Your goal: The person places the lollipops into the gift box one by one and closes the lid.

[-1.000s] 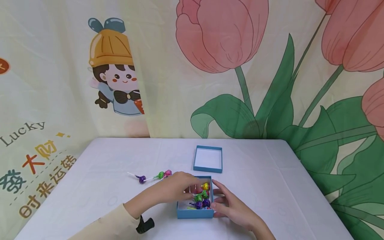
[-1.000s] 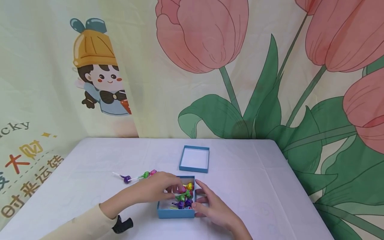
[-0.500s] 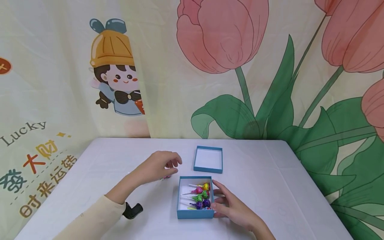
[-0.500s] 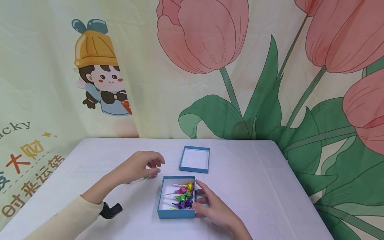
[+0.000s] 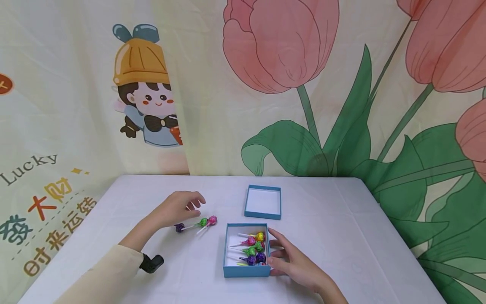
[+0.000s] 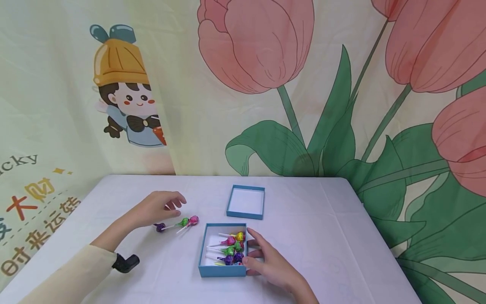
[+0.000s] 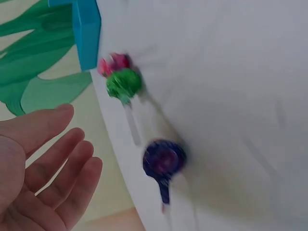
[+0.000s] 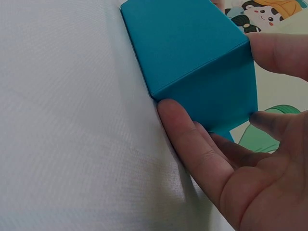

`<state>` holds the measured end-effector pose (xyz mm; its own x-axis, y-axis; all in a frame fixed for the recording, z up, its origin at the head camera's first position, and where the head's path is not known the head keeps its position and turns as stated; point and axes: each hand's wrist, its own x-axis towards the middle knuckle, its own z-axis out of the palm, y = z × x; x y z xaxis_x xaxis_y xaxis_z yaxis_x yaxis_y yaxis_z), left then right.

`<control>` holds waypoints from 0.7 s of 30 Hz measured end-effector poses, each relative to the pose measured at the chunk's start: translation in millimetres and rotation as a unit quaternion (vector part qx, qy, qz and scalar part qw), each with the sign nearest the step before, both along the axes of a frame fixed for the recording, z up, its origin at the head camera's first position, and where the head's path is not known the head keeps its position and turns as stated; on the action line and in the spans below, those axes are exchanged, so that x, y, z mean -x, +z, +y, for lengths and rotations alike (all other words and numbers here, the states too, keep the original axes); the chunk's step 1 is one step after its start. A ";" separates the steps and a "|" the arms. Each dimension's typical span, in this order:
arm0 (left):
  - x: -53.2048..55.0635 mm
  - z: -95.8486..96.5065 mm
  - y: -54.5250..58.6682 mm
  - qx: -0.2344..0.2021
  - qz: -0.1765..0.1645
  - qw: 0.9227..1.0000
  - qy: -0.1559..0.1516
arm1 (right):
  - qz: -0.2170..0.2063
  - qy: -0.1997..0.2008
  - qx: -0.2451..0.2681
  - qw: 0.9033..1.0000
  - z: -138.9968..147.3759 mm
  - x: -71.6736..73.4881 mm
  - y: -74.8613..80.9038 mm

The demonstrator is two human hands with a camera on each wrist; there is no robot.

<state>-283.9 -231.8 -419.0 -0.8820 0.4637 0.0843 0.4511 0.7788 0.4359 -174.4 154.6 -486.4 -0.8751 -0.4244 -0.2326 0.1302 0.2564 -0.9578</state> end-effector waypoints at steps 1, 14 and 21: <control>-0.3 -4.6 -0.8 0.002 -0.004 1.000 -0.001 | -0.001 -0.001 0.000 1.000 -0.1 0.2 -0.2; -11.8 -55.1 -12.9 0.008 -0.025 0.998 -0.048 | -0.003 -0.001 -0.002 1.000 -0.4 0.3 0.4; -17.8 -66.7 -17.0 0.015 -0.036 0.998 -0.054 | -0.001 0.000 0.000 1.000 -0.2 0.1 -0.4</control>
